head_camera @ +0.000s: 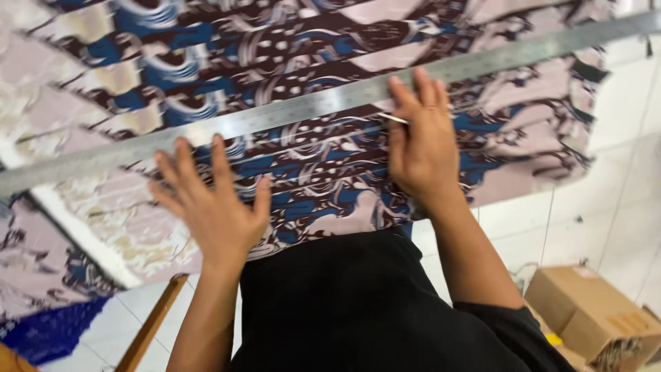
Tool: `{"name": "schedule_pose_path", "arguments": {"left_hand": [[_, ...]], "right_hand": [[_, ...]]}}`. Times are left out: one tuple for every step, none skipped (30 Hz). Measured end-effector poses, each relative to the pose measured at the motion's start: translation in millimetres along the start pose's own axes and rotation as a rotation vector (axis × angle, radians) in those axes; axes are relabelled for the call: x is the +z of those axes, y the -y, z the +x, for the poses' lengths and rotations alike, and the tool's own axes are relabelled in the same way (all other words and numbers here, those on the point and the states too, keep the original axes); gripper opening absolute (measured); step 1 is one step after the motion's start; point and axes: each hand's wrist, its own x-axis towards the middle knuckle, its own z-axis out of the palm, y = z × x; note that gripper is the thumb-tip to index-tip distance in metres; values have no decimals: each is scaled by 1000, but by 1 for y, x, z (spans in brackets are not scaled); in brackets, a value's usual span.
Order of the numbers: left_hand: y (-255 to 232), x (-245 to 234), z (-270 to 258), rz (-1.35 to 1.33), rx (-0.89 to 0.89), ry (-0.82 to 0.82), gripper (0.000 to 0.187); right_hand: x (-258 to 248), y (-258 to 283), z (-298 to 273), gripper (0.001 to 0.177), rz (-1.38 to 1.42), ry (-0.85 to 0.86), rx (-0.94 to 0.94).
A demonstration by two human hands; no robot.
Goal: The person uses a metal ruler and a white marking tool to draw straight lines on a large piece of patterned fabric laid out on a table. They repeatedly reposition the ruler and draw lines across the fabric surface.
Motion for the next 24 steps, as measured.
{"name": "schedule_pose_path", "arguments": {"left_hand": [[-1, 1, 0, -1, 0, 4, 79], [-2, 0, 0, -7, -12, 8, 79], [-3, -1, 0, -15, -18, 12, 78], [-4, -2, 0, -24, -24, 17, 77], [-4, -4, -1, -32, -24, 19, 77], [-4, -5, 0, -40, -25, 21, 76], [-4, -6, 0, -49, -23, 23, 76], [-4, -7, 0, -46, -22, 20, 76], [-4, -7, 1, -45, -17, 15, 76], [-4, -7, 2, -44, -12, 10, 76], [-4, -7, 2, -53, -14, 8, 75], [-4, -8, 2, -62, -15, 6, 75], [-4, -8, 2, -71, -15, 3, 74], [-4, -8, 1, -75, -13, -4, 74], [-4, -7, 1, -80, -11, -11, 73], [-3, -7, 1, -86, -9, -19, 73], [-3, -7, 1, -83, -8, -21, 73], [-3, -7, 2, -81, -7, -24, 74], [-3, -7, 2, -80, -6, -26, 74], [-2, -7, 2, -82, 0, -27, 74], [-1, -6, 2, -84, 5, -26, 74], [-1, -6, 2, -86, 10, -25, 74], [-1, -6, 2, -82, 11, -23, 74], [-1, -5, 2, -77, 11, -20, 74]], "right_hand": [[1, -2, -1, 12, -12, -9, -34], [3, -4, -3, 10, -4, -13, -39], [4, -5, -5, 9, 1, -20, -39], [6, -7, -7, 7, 5, -27, -39], [7, -8, -8, 8, -2, -30, -46], [8, -9, -9, 8, -9, -32, -54], [9, -10, -10, 8, -18, -36, -60], [10, -10, -11, 8, -19, -29, -60], [10, -10, -11, 9, -24, -27, -59], [11, -11, -11, 9, -29, -25, -59], [11, -10, -12, 8, -32, -22, -58], [11, -10, -12, 8, -35, -20, -57], [12, -10, -13, 7, -39, -19, -55], [12, -10, -12, 7, -43, -20, -56], [13, -10, -13, 6, -48, -22, -57], [13, -10, -13, 6, -53, -23, -58], [14, -10, -13, 6, -47, -23, -51], [14, -10, -13, 5, -41, -22, -43], [14, -10, -13, 5, -35, -20, -35], [14, -10, -12, 5, -39, -19, -30], [15, -10, -13, 5, -43, -16, -23], [15, -9, -13, 5, -47, -12, -17], [15, -9, -14, 6, -49, -11, -11], [14, -9, -14, 6, -51, -11, -6]]}}
